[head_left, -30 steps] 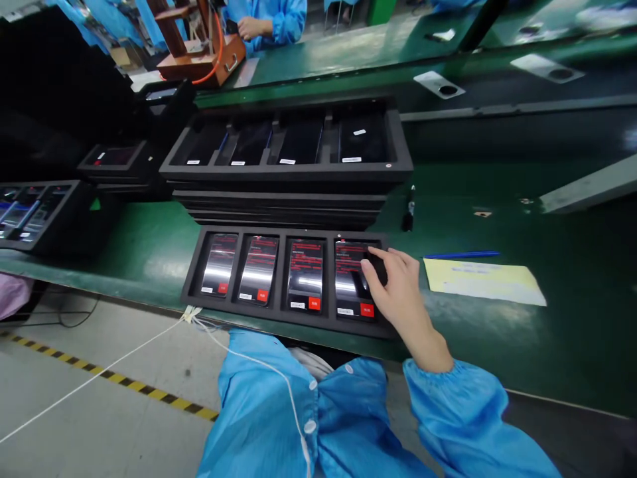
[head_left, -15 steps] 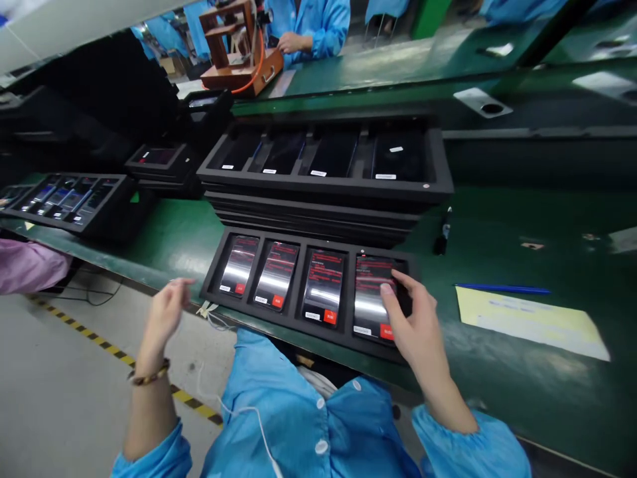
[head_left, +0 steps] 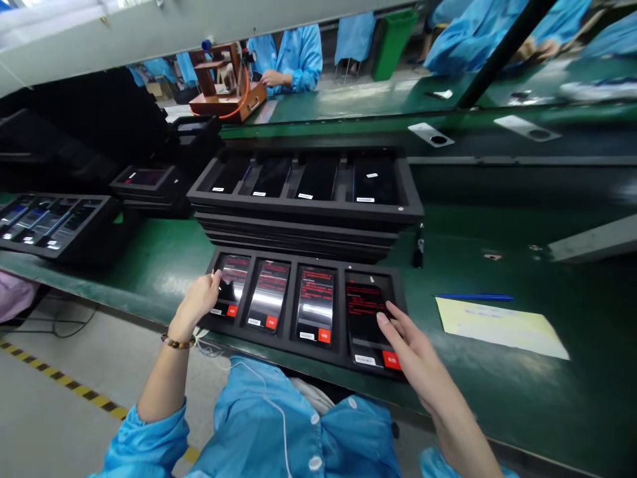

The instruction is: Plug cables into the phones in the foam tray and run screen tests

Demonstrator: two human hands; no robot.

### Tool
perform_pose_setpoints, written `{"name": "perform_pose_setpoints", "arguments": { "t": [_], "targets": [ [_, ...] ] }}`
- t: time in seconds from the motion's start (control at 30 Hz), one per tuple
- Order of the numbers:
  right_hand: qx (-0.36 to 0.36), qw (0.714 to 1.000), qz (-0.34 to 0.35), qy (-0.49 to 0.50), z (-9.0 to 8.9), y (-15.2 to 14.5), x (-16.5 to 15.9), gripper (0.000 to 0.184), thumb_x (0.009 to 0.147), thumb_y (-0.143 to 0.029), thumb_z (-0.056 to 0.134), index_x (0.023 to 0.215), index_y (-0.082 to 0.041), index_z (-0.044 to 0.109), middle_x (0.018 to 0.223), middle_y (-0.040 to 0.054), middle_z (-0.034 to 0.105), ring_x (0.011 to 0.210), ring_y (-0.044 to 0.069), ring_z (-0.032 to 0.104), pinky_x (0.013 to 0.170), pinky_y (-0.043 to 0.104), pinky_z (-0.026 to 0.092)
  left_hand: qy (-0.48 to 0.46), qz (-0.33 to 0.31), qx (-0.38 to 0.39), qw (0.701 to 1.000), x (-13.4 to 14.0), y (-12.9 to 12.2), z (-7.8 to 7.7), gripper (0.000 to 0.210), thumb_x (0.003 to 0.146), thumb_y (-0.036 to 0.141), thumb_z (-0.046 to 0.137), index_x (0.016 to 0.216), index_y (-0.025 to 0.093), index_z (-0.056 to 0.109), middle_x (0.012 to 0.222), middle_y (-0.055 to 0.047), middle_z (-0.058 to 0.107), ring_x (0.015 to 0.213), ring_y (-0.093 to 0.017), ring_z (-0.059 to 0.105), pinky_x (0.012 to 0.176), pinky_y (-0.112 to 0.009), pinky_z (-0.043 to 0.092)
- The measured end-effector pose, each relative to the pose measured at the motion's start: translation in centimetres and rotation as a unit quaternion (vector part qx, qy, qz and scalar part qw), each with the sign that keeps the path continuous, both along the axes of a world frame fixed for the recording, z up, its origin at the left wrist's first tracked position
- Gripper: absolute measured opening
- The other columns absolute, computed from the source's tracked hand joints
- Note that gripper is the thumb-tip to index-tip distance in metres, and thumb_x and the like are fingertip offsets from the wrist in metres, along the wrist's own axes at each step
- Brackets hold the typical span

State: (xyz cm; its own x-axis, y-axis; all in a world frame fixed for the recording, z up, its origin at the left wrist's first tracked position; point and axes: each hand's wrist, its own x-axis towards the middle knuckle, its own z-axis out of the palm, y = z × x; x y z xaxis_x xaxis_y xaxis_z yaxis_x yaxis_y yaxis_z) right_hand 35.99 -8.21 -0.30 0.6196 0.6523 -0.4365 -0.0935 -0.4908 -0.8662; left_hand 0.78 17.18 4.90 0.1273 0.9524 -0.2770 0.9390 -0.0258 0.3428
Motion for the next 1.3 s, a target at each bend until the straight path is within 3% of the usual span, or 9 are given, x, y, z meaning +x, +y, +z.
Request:
{"name": "perform_pose_setpoints", "arguments": {
  "t": [0.1,0.17,0.33,0.53,0.73,0.93,1.1,1.2,1.3],
  "targets": [
    [-0.019,0.999,0.013,-0.042,0.3,-1.7,-0.3,0.105,0.080,-0.091,0.068,0.158,-0.021,0.058,0.142,0.0180,0.071,0.124,0.039,0.074,0.107,0.054,0.062,0.015,-0.002,-0.005,1.000,0.2,0.6,-0.3,0.052,0.110,0.042,0.032,0.078,0.022,0.067,0.088,-0.018,0.080,0.091,-0.033,0.079,0.077,-0.036,0.054],
    [-0.017,0.989,0.027,-0.143,0.6,-2.3,-1.2,0.097,0.085,-0.089,0.064,0.153,-0.021,0.062,0.148,0.0201,0.067,0.124,0.041,0.073,0.107,0.059,0.060,0.025,-0.002,0.005,1.000,0.2,0.7,-0.6,0.047,0.110,0.041,0.034,0.089,0.019,0.070,0.095,-0.021,0.081,0.097,-0.035,0.079,0.079,-0.037,0.055],
    [0.093,0.908,0.163,-0.375,1.2,0.0,-6.6,0.063,0.108,-0.069,0.049,0.149,-0.024,0.063,0.145,0.0177,0.069,0.139,0.039,0.061,0.118,0.063,0.050,0.040,-0.025,0.061,0.997,0.5,-0.1,-1.9,0.051,0.111,0.035,0.028,0.097,0.015,0.073,0.103,-0.025,0.079,0.106,-0.037,0.075,0.096,-0.045,0.054],
    [0.062,0.852,0.177,-0.489,-1.1,5.4,-10.9,0.084,0.108,-0.073,0.036,0.150,-0.004,0.060,0.140,0.0343,0.064,0.145,0.050,0.050,0.124,0.073,0.036,0.036,-0.027,0.131,0.990,1.7,-1.0,-3.2,0.042,0.107,0.031,0.039,0.100,0.009,0.073,0.108,-0.032,0.075,0.117,-0.043,0.067,0.108,-0.056,0.047],
    [0.086,0.928,0.126,-0.339,-2.4,7.2,-9.2,0.097,0.096,-0.091,0.041,0.149,-0.012,0.060,0.142,0.0290,0.064,0.147,0.048,0.047,0.123,0.073,0.037,-0.028,0.030,0.129,0.991,1.7,0.0,-2.7,0.048,0.107,0.040,0.037,0.080,0.016,0.070,0.096,-0.030,0.075,0.100,-0.041,0.073,0.096,-0.052,0.051],
    [0.108,0.986,0.084,-0.099,-0.8,6.2,-7.9,0.097,0.082,-0.085,0.070,0.153,-0.021,0.057,0.153,0.0212,0.062,0.155,0.040,0.046,0.131,0.061,0.035,-0.171,0.022,0.076,0.982,0.8,-0.5,-2.4,0.065,0.106,0.070,0.031,0.083,0.021,0.068,0.089,-0.016,0.079,0.084,-0.031,0.073,0.079,-0.039,0.056],
    [0.143,0.985,0.021,0.090,1.1,6.3,-7.4,0.100,0.075,-0.077,0.084,0.156,-0.025,0.055,0.156,0.0140,0.064,0.157,0.034,0.049,0.136,0.056,0.029,-0.345,0.096,-0.063,0.932,-0.2,-0.2,-2.5,0.069,0.096,0.082,0.050,0.095,0.017,0.074,0.084,-0.012,0.080,0.085,-0.032,0.076,0.074,-0.038,0.061],
    [0.167,0.974,-0.031,0.148,1.8,6.7,-7.4,0.102,0.070,-0.074,0.090,0.155,-0.026,0.057,0.157,0.0130,0.065,0.157,0.033,0.050,0.137,0.055,0.030,-0.416,0.213,-0.143,0.872,-0.3,-0.1,-2.1,0.048,0.101,0.063,0.060,0.100,0.018,0.075,0.081,-0.009,0.081,0.071,-0.028,0.076,0.066,-0.036,0.062],
    [0.173,0.968,-0.064,0.171,2.0,6.6,-7.2,0.102,0.068,-0.072,0.092,0.154,-0.026,0.060,0.161,0.0140,0.061,0.157,0.035,0.050,0.136,0.054,0.034,-0.430,0.250,-0.164,0.852,0.0,-0.4,-1.6,0.036,0.108,0.047,0.055,0.100,0.018,0.075,0.079,-0.007,0.081,0.066,-0.025,0.076,0.066,-0.034,0.063]
  ]
}}
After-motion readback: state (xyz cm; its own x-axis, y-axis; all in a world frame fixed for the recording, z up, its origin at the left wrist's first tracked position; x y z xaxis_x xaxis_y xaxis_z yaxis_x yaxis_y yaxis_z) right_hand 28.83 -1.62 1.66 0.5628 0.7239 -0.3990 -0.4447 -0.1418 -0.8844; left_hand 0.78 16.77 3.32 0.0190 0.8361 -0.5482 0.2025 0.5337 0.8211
